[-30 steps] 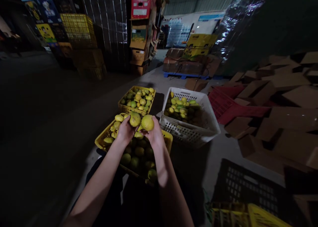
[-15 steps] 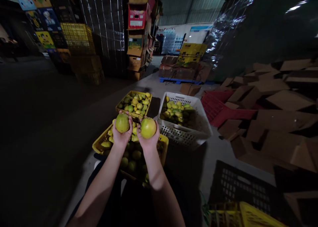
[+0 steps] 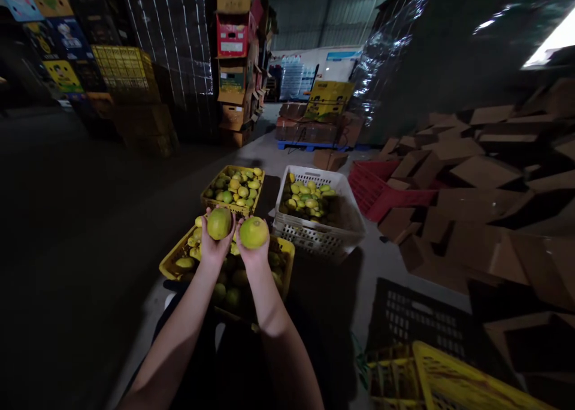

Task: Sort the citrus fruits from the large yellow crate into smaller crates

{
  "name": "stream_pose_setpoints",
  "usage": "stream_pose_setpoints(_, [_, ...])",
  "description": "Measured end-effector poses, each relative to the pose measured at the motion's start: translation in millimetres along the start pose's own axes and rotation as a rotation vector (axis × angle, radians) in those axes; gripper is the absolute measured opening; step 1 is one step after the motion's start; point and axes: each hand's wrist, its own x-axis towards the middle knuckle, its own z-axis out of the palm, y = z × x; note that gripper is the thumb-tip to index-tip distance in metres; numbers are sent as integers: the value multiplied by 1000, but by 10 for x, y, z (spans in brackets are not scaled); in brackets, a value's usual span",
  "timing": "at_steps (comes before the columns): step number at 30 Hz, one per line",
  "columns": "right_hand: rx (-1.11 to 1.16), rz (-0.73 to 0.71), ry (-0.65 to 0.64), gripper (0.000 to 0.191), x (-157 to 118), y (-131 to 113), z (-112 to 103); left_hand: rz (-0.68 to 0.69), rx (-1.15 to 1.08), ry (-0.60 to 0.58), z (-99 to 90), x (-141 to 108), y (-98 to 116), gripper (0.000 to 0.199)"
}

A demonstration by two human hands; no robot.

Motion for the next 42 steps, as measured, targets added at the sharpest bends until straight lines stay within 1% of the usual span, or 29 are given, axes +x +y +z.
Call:
stream_pose_setpoints(3, [-108, 30, 90, 18, -15, 21, 56, -62, 27, 14, 2, 15, -7, 35])
stream_pose_setpoints(5, [-157, 19, 114, 22, -50, 13, 100, -75, 7, 0, 10, 9, 4, 35])
stream_pose_setpoints(7, [-189, -23, 92, 22, -103, -9, 146, -68, -6, -14, 16, -3, 23, 35])
stream_pose_setpoints(11, [-268, -85, 8, 12, -200, -64, 201, -76, 40, -32, 2, -7, 54, 44])
stream_pose_setpoints(13, [-279, -47, 10, 15, -211, -84, 193, -96, 58, 19, -16, 10, 49, 44])
stream_pose_setpoints(16, [-304, 60, 11, 28, -168, -99, 139, -154, 120, 117, -41, 50, 19, 40])
stream_pose_setpoints(19, [-342, 112, -4, 36, -97, -108, 74, -207, 208, 136, -53, 79, 18, 38])
stream_pose_setpoints(22, [-384, 68, 46, 33, -60, -133, 40, -189, 223, 141, -49, 68, 94, 40])
stream_pose_setpoints(24, [-405, 38, 74, 31, -76, -160, 39, -182, 203, 119, -43, 39, 180, 43])
stream_pose_setpoints(27, [-405, 25, 62, 25, -149, -199, 50, -256, 196, 60, -48, -15, 311, 50])
stream_pose_setpoints(29, [-380, 32, 64, 21, -204, -216, 48, -326, 246, 75, -77, -41, 376, 52])
stream_pose_setpoints(32, [-328, 92, 60, 30, -253, -239, 22, -409, 371, 135, -169, -53, 433, 47])
stream_pose_setpoints(34, [-299, 125, 64, 39, -262, -272, 2, -447, 469, 144, -256, -35, 457, 48])
stream_pose_setpoints(36, [-284, 125, 93, 43, -264, -328, -6, -490, 594, 143, -362, 9, 474, 52])
stream_pose_setpoints(39, [-271, 94, 127, 44, -285, -452, -6, -586, 806, 132, -582, 108, 476, 45])
stream_pose_setpoints(42, [-237, 58, 138, 44, -327, -592, -28, -676, 1051, 113, -875, 205, 456, 36])
